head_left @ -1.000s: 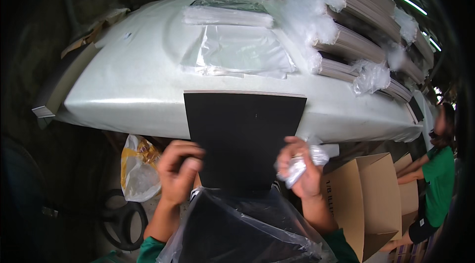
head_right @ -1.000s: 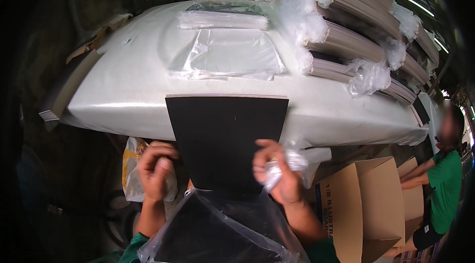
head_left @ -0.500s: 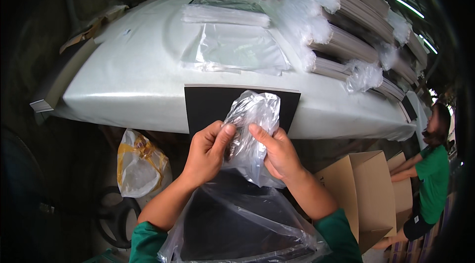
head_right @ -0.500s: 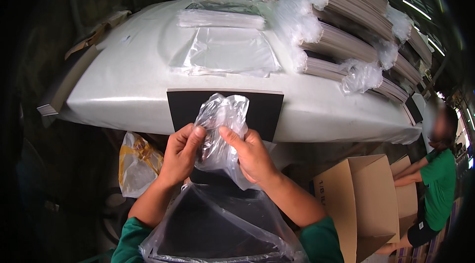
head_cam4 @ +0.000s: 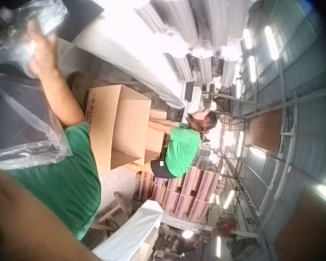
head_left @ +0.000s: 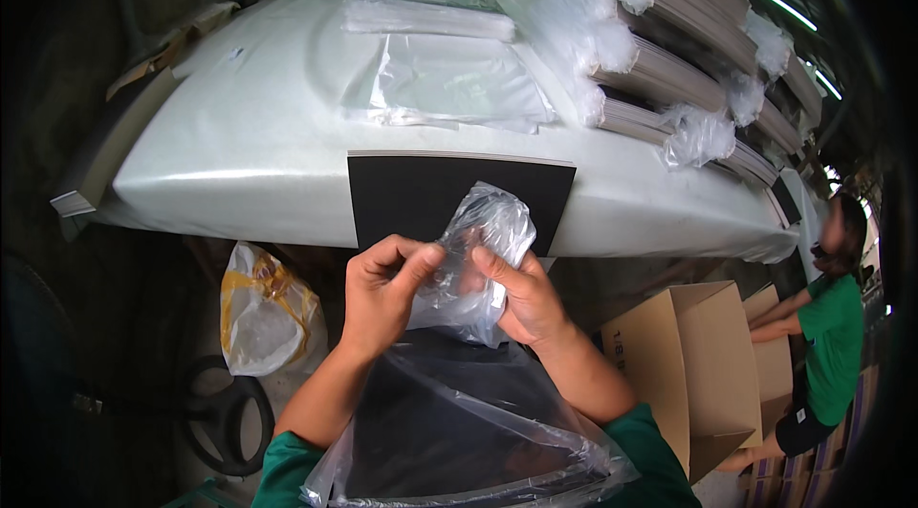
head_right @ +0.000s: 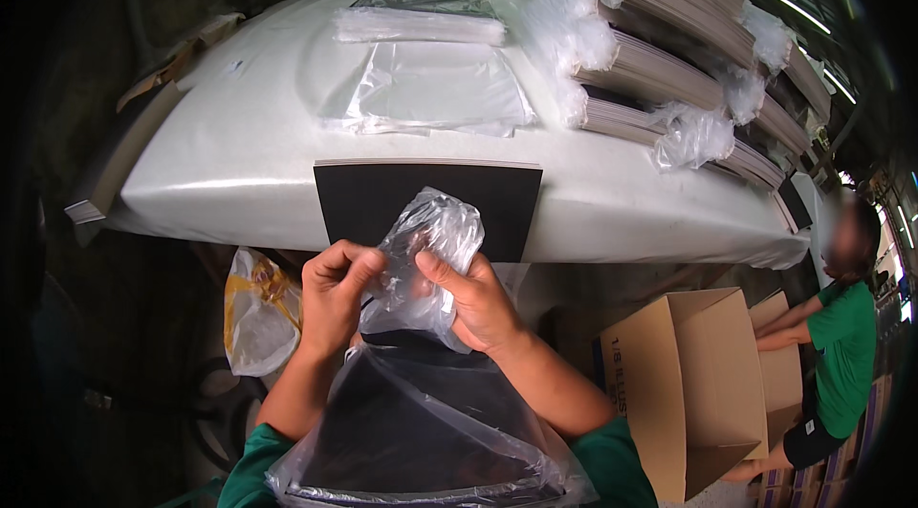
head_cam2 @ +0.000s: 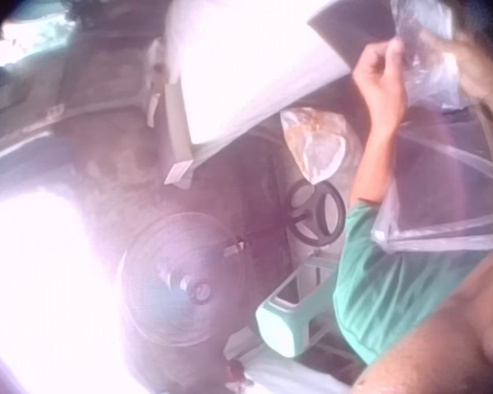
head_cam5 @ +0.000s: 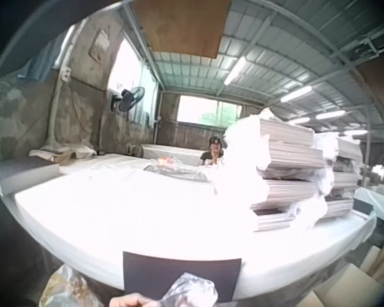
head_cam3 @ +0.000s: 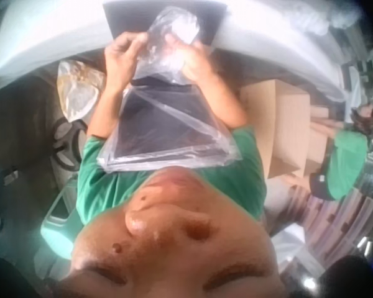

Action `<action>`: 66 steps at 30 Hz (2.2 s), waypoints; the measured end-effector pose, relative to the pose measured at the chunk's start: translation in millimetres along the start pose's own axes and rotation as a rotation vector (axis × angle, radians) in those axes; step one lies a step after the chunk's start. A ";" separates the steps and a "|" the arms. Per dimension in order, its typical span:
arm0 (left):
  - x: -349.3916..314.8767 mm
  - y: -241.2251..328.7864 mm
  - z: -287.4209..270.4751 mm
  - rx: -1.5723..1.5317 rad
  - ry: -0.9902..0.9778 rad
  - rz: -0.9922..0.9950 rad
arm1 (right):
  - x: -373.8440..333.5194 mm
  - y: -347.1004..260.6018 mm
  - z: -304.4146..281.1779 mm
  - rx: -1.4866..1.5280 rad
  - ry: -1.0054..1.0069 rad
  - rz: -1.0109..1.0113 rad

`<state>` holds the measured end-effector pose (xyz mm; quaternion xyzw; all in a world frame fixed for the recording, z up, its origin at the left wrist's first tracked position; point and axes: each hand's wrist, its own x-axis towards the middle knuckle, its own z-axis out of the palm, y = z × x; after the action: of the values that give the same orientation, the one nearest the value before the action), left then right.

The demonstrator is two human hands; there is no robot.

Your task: The person places black boards into plastic sleeves and organizes them.

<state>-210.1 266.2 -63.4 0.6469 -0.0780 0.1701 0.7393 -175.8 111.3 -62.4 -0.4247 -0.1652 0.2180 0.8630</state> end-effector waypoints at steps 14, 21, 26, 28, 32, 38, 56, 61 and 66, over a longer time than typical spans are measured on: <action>3.0 8.1 -9.5 -0.388 -0.049 -0.245 | -23.0 2.4 -22.8 -0.148 -0.254 -0.002; -33.1 -15.1 -12.4 0.407 -1.379 -0.279 | -46.2 -35.0 -31.5 0.287 0.103 -0.071; -12.9 -3.4 -61.6 -0.826 -0.348 -0.186 | -68.4 -39.0 -79.4 -0.619 -0.326 0.255; -11.3 -12.2 -60.4 -0.860 -0.240 -0.444 | -73.6 -37.3 -89.7 -0.591 -0.244 0.262; -37.3 -31.4 -48.2 0.021 -0.865 -0.409 | -69.9 -31.7 -84.0 0.074 0.153 -0.040; -12.6 -14.2 -59.5 -1.093 -0.193 -0.247 | -82.3 -13.7 -104.7 -0.372 -0.087 0.165; -5.6 -7.4 -60.2 -0.817 -0.613 -0.088 | -34.2 -14.6 -66.0 -0.668 0.821 -0.497; 41.8 17.7 -61.9 0.273 -0.216 0.046 | 3.3 -61.3 -74.6 -1.438 0.908 -1.183; 54.1 18.6 -63.2 0.885 0.047 0.333 | 11.2 -67.3 -51.1 -1.779 0.688 -0.758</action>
<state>-173.0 338.5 -37.5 0.8745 -0.0840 0.3175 0.3569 -126.4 46.7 -37.0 -0.8702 -0.1339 -0.4040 0.2483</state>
